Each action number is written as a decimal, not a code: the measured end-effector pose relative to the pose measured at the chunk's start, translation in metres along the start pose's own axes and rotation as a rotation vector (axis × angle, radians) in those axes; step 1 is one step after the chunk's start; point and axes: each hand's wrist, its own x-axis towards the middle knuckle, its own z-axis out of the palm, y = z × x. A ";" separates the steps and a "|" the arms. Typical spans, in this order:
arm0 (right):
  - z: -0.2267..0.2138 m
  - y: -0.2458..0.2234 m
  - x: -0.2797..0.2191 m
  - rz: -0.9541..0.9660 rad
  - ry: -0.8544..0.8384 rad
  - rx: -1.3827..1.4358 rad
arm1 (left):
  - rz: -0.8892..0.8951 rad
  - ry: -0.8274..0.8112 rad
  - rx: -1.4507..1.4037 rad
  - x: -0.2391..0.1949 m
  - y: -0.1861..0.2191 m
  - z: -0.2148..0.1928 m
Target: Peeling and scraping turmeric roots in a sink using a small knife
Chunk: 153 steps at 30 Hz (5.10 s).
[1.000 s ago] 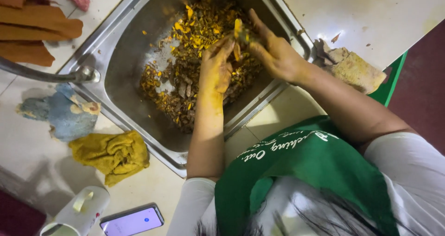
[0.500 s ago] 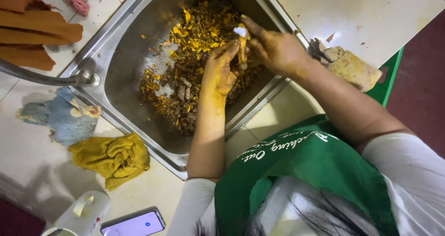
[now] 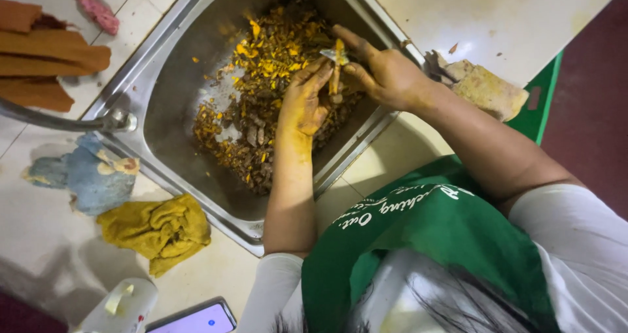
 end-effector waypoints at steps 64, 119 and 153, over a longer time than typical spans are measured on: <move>0.089 0.122 -0.077 0.248 -0.628 1.781 | 0.799 0.164 1.643 0.054 0.080 0.192; 0.031 0.131 -0.032 -0.022 -0.748 1.947 | -0.517 0.253 1.796 0.017 -0.011 0.007; 0.022 0.125 -0.022 -0.016 -0.909 1.912 | -0.356 0.272 1.606 -0.094 0.014 0.013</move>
